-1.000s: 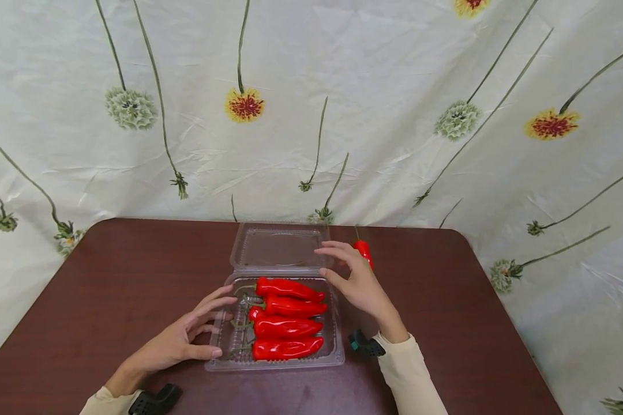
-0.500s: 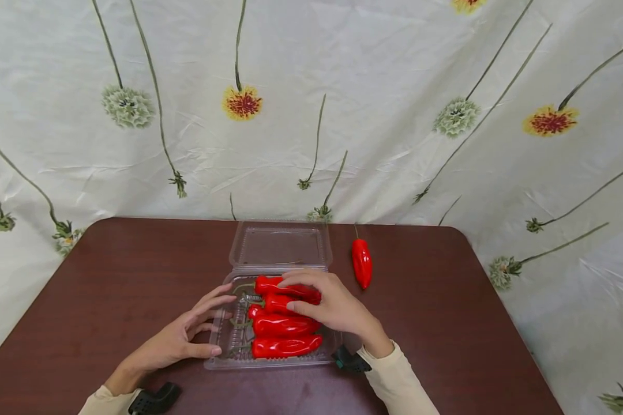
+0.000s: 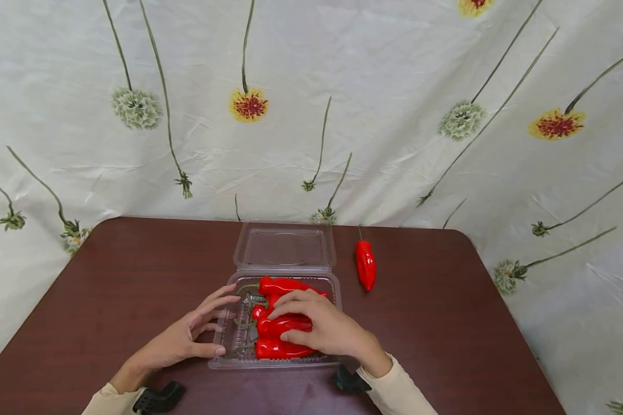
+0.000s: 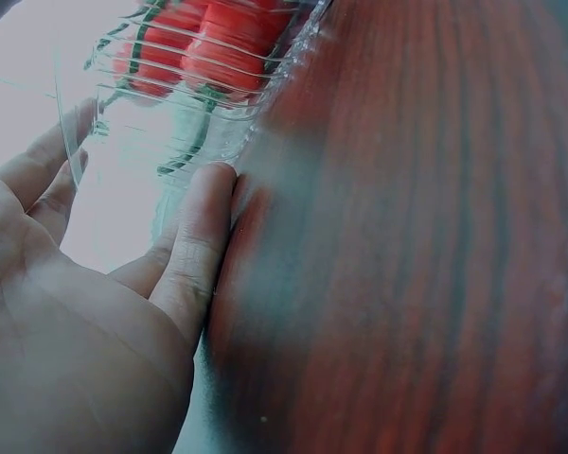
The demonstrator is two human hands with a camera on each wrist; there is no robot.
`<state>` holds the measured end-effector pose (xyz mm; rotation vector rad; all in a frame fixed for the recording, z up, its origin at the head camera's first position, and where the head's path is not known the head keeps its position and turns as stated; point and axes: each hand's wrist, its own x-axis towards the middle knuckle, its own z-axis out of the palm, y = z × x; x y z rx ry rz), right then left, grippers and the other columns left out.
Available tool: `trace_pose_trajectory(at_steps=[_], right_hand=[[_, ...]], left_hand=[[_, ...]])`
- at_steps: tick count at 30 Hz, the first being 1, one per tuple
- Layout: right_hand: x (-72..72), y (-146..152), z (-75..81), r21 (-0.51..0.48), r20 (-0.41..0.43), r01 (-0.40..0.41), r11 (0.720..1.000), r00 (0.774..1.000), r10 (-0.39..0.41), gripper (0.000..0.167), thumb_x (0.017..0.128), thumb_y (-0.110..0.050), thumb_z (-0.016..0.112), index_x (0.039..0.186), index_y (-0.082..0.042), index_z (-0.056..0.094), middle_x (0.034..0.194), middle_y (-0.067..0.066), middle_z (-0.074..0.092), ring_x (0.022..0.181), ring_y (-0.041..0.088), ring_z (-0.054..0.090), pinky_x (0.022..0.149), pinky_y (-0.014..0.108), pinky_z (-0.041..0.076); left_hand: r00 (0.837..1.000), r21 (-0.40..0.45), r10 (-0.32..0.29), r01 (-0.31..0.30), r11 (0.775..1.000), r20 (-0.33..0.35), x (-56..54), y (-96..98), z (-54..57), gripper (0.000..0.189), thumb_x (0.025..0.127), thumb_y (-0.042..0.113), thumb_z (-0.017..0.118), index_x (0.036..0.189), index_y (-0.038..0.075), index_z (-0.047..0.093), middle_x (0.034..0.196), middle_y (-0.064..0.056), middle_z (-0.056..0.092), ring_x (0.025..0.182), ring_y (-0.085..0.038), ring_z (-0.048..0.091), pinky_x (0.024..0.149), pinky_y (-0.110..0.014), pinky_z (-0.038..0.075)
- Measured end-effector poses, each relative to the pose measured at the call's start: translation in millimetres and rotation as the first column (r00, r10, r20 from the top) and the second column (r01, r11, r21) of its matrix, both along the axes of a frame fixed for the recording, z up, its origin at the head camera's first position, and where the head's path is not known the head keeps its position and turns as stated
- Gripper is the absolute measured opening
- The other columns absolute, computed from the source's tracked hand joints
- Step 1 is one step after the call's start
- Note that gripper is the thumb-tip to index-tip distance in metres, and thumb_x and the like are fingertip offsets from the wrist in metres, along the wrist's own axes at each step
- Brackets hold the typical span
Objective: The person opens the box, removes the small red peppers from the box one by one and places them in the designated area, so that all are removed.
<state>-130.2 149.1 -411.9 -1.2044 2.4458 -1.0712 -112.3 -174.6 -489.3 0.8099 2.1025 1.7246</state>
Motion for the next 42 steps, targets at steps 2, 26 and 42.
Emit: trace_pose_trajectory(at_steps=[2, 26, 42], right_hand=[[3.4, 0, -4.4, 0.021, -0.032, -0.002, 1.000, 0.999, 0.003, 0.036, 0.089, -0.020, 0.077, 0.125, -0.022, 0.070, 0.133, -0.003, 0.061, 0.125, 0.015, 0.052, 0.102, 0.040, 0.047], [12.7, -2, -20.8, 0.089, -0.260, 0.046, 0.995, 0.965, -0.022, 0.038, 0.087, -0.012, 0.077, 0.123, -0.020, 0.069, 0.132, -0.002, 0.059, 0.126, 0.018, 0.049, 0.102, 0.040, 0.047], [12.3, -1, -24.0, 0.174, -0.334, 0.025, 0.984, 0.942, 0.035, 0.053, 0.086, -0.012, 0.079, 0.135, -0.025, 0.062, 0.133, -0.005, 0.059, 0.116, 0.015, 0.054, 0.096, 0.031, 0.050]], left_hand=[[1.000, 0.003, 0.000, 0.000, 1.000, -0.006, 0.0, 0.1, 0.8, 0.079, 0.087, 0.004, 0.076, 0.154, 0.009, 0.035, 0.168, -0.008, 0.009, 0.128, -0.022, 0.049, 0.092, -0.033, 0.048], [1.000, 0.013, -0.011, 0.011, 1.000, -0.011, -0.5, -0.2, 1.7, 0.079, 0.088, 0.002, 0.074, 0.155, 0.012, 0.034, 0.168, -0.009, 0.008, 0.128, -0.020, 0.049, 0.092, -0.033, 0.048], [1.000, 0.023, -0.012, 0.013, 1.000, -0.014, -1.8, -0.4, -1.2, 0.079, 0.087, 0.001, 0.075, 0.155, 0.011, 0.034, 0.168, -0.011, 0.007, 0.128, -0.023, 0.050, 0.092, -0.033, 0.048]])
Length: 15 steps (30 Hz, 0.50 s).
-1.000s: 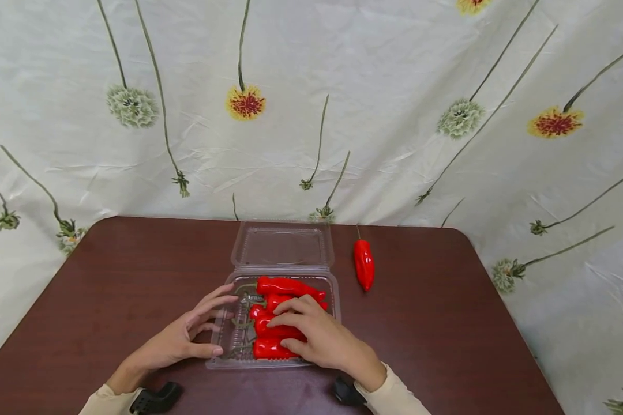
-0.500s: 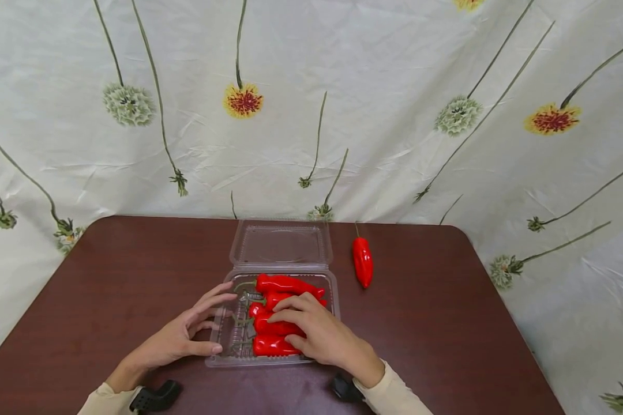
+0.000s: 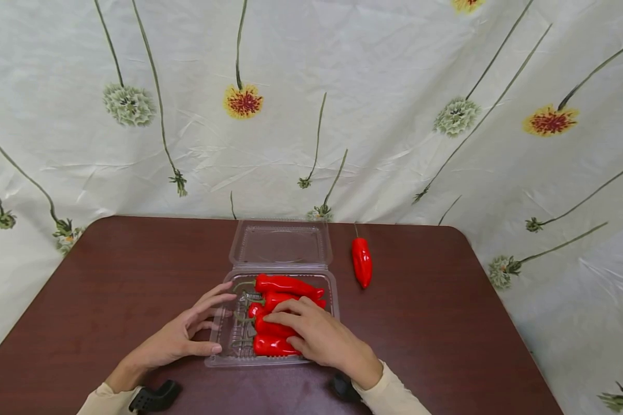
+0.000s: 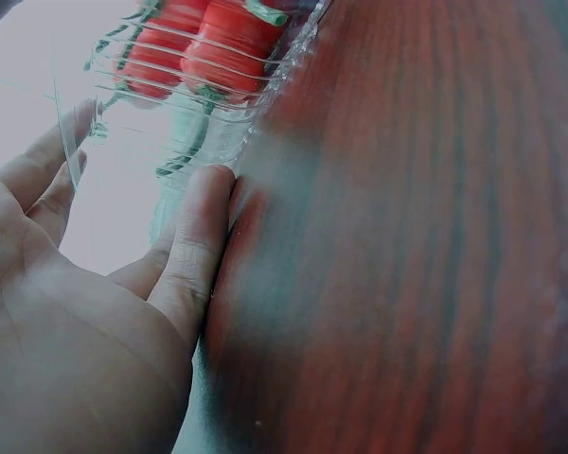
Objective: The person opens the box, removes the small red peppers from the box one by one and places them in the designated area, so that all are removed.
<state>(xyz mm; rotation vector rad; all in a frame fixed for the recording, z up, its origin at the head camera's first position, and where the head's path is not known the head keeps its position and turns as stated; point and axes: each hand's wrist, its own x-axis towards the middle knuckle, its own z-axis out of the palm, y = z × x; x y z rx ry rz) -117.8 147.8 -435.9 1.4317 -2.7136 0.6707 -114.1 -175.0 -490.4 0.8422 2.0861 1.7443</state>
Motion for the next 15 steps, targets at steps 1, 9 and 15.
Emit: trace_pose_trajectory(at_steps=[1, 9, 15], right_hand=[[0.2, -0.1, 0.0, -0.002, 0.003, 0.002, 1.000, 1.000, -0.002, 0.053, 0.086, -0.012, 0.079, 0.135, -0.025, 0.062, 0.132, -0.005, 0.059, 0.115, 0.015, 0.053, 0.096, 0.031, 0.050], [0.6, 1.7, 1.5, -0.003, 0.019, 0.004, 1.000, 1.000, -0.004, 0.054, 0.086, -0.010, 0.076, 0.136, -0.026, 0.062, 0.133, -0.006, 0.058, 0.111, 0.013, 0.051, 0.092, 0.027, 0.049], [0.9, 2.7, 3.5, -0.013, 0.003, -0.005, 1.000, 1.000, 0.005, 0.056, 0.086, -0.009, 0.075, 0.138, -0.026, 0.060, 0.134, -0.005, 0.058, 0.113, 0.014, 0.051, 0.094, 0.028, 0.048]], left_hand=[[1.000, -0.002, 0.000, 0.000, 1.000, 0.002, -0.1, 0.0, -0.2, 0.079, 0.088, 0.002, 0.075, 0.155, 0.012, 0.034, 0.168, -0.010, 0.007, 0.129, -0.024, 0.049, 0.092, -0.033, 0.048], [1.000, -0.014, 0.003, -0.003, 1.000, 0.011, -0.6, 0.3, -0.3, 0.079, 0.088, 0.003, 0.075, 0.155, 0.014, 0.034, 0.168, -0.008, 0.008, 0.129, -0.027, 0.049, 0.092, -0.035, 0.048], [1.000, -0.006, 0.005, -0.005, 1.000, 0.013, 0.7, 0.6, 1.5, 0.079, 0.087, 0.002, 0.075, 0.155, 0.011, 0.034, 0.168, -0.009, 0.008, 0.129, -0.025, 0.050, 0.092, -0.033, 0.048]])
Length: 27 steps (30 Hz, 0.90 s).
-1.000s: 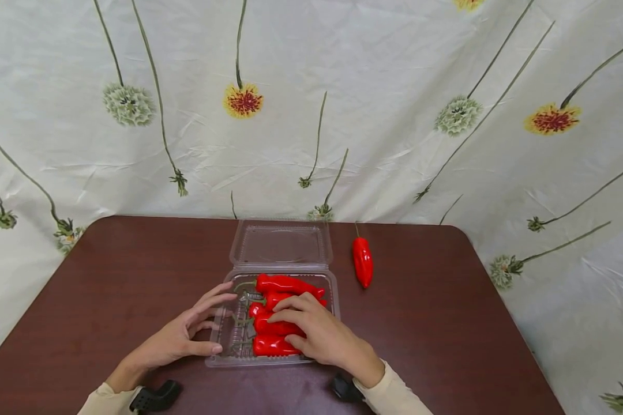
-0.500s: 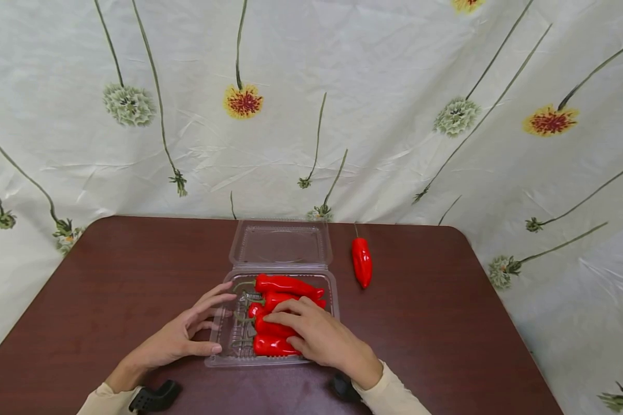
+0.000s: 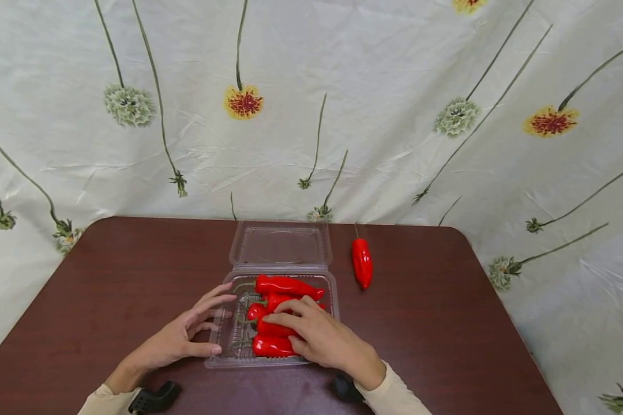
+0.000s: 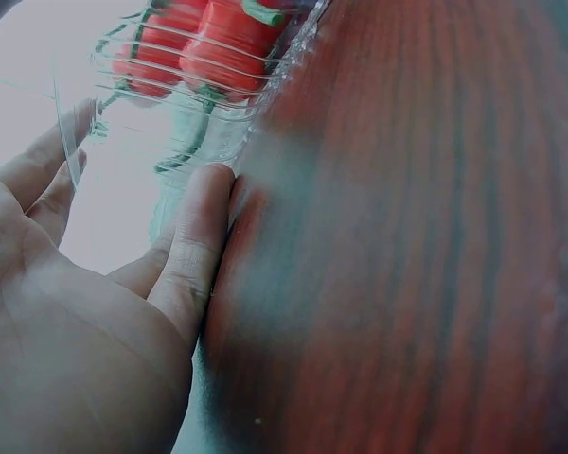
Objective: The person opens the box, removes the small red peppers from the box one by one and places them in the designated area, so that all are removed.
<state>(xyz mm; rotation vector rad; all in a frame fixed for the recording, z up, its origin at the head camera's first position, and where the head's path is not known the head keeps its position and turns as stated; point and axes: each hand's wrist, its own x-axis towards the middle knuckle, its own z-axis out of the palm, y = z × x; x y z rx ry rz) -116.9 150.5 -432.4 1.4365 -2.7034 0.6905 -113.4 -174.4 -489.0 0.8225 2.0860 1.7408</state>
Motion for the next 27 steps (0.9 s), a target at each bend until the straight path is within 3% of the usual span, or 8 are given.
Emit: trace_pose_trajectory(at_steps=[7, 13, 20, 27], right_hand=[[1.1, 4, 3.8, -0.001, -0.004, -0.003, 1.000, 1.000, 0.003, 0.056, 0.088, -0.010, 0.074, 0.139, -0.026, 0.058, 0.137, -0.002, 0.055, 0.124, 0.016, 0.051, 0.102, 0.035, 0.049], [-2.8, 10, 11.2, -0.045, 0.023, 0.021, 0.999, 1.000, -0.020, 0.065, 0.086, -0.008, 0.075, 0.143, -0.029, 0.053, 0.147, 0.001, 0.048, 0.126, 0.019, 0.049, 0.093, 0.030, 0.053], [-11.6, 20, 16.5, -0.098, -0.087, 0.014, 0.995, 0.996, -0.022, 0.069, 0.083, -0.003, 0.075, 0.143, -0.029, 0.054, 0.144, 0.004, 0.051, 0.125, 0.021, 0.049, 0.099, 0.043, 0.047], [-20.0, 30, 23.0, -0.133, -0.085, 0.040, 0.990, 0.995, -0.051, 0.066, 0.084, 0.001, 0.071, 0.142, -0.026, 0.056, 0.147, 0.006, 0.047, 0.125, 0.022, 0.047, 0.088, 0.030, 0.053]], left_hand=[[1.000, 0.014, -0.008, 0.008, 1.000, -0.001, 0.9, 0.7, -0.1, 0.079, 0.088, 0.001, 0.074, 0.155, 0.010, 0.034, 0.168, -0.010, 0.007, 0.129, -0.025, 0.050, 0.091, -0.033, 0.048], [1.000, 0.012, -0.005, 0.005, 1.000, -0.001, 0.3, 0.6, -0.3, 0.079, 0.088, 0.001, 0.074, 0.155, 0.010, 0.034, 0.168, -0.010, 0.008, 0.128, -0.023, 0.050, 0.092, -0.032, 0.048], [1.000, 0.014, 0.002, -0.003, 1.000, 0.007, 1.3, 0.7, 0.1, 0.079, 0.087, 0.003, 0.076, 0.154, 0.009, 0.035, 0.168, -0.008, 0.009, 0.129, -0.023, 0.051, 0.093, -0.031, 0.048], [1.000, 0.005, 0.009, -0.009, 1.000, 0.018, 1.6, -0.9, -0.2, 0.079, 0.087, 0.004, 0.076, 0.155, 0.009, 0.035, 0.168, -0.007, 0.009, 0.129, -0.024, 0.051, 0.094, -0.030, 0.048]])
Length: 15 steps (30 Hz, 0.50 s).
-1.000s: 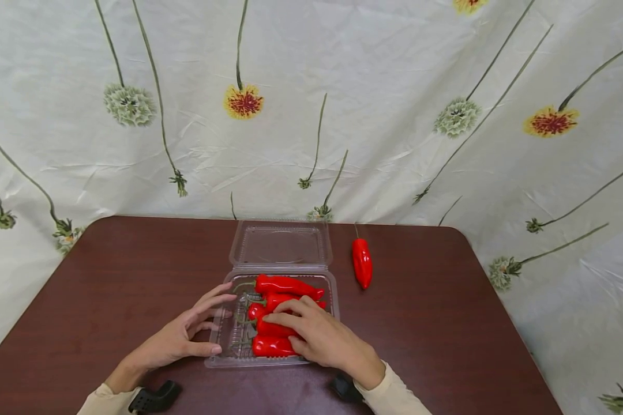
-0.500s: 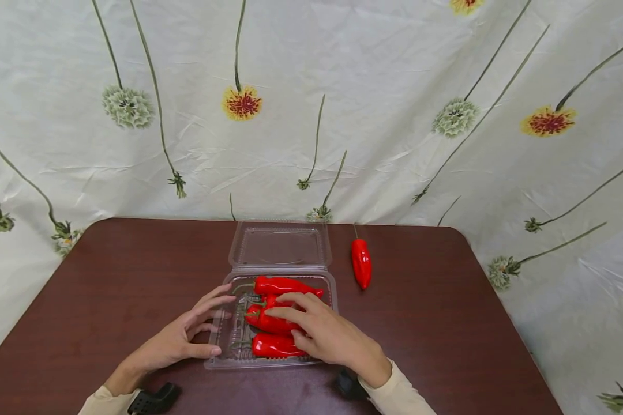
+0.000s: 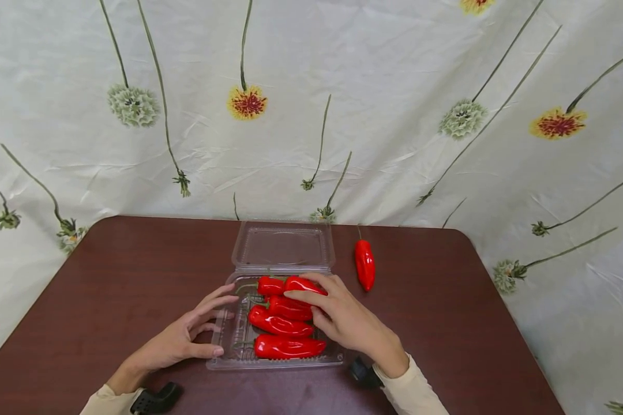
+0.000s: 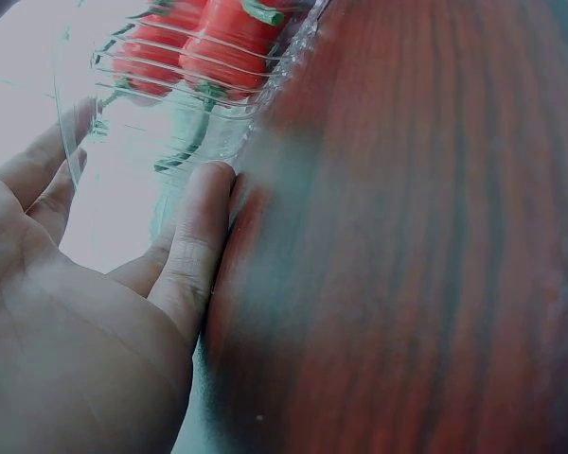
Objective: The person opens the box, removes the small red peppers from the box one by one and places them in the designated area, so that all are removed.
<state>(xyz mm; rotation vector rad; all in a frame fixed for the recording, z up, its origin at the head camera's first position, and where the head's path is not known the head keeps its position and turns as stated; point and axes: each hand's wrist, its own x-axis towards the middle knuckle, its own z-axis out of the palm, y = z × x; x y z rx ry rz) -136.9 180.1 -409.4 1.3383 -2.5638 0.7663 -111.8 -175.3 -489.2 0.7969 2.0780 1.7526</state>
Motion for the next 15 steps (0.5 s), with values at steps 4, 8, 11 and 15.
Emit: trace_pose_trajectory(at_steps=[4, 8, 11, 15], right_hand=[[-4.8, 7, 3.0, -0.022, 0.019, 0.030, 0.999, 0.999, -0.029, 0.067, 0.085, 0.003, 0.069, 0.143, -0.025, 0.055, 0.148, 0.007, 0.045, 0.128, 0.023, 0.045, 0.086, 0.030, 0.055], [-10.1, 14, 7.2, -0.036, 0.025, 0.064, 0.997, 0.998, -0.063, 0.067, 0.085, 0.003, 0.067, 0.144, -0.026, 0.054, 0.151, 0.008, 0.041, 0.129, 0.023, 0.045, 0.082, 0.029, 0.056], [-14.0, 19, 11.0, -0.039, 0.021, 0.099, 0.994, 0.995, -0.098, 0.064, 0.086, 0.002, 0.067, 0.142, -0.027, 0.056, 0.151, 0.008, 0.041, 0.129, 0.023, 0.045, 0.081, 0.030, 0.056], [-18.7, 26, 13.7, -0.046, 0.028, 0.152, 0.987, 0.988, -0.151, 0.058, 0.087, 0.002, 0.067, 0.137, -0.026, 0.061, 0.151, 0.008, 0.042, 0.130, 0.026, 0.044, 0.085, 0.038, 0.056]], left_hand=[[1.000, 0.002, -0.007, 0.007, 1.000, -0.002, 0.4, 0.2, -0.7, 0.079, 0.087, 0.003, 0.075, 0.155, 0.008, 0.034, 0.168, -0.007, 0.009, 0.129, -0.023, 0.050, 0.094, -0.031, 0.048], [1.000, 0.003, -0.006, 0.006, 1.000, -0.001, 0.8, 0.1, -0.1, 0.079, 0.088, 0.003, 0.075, 0.155, 0.009, 0.034, 0.168, -0.007, 0.009, 0.129, -0.022, 0.051, 0.094, -0.031, 0.048], [1.000, 0.001, -0.003, 0.003, 1.000, -0.004, 0.6, 0.0, 0.6, 0.080, 0.087, 0.004, 0.076, 0.155, 0.009, 0.034, 0.168, -0.007, 0.009, 0.128, -0.023, 0.051, 0.093, -0.031, 0.048], [1.000, -0.006, -0.002, 0.002, 1.000, -0.004, -0.6, 0.0, 0.9, 0.080, 0.087, 0.005, 0.076, 0.155, 0.010, 0.034, 0.168, -0.007, 0.009, 0.129, -0.024, 0.050, 0.094, -0.031, 0.048]])
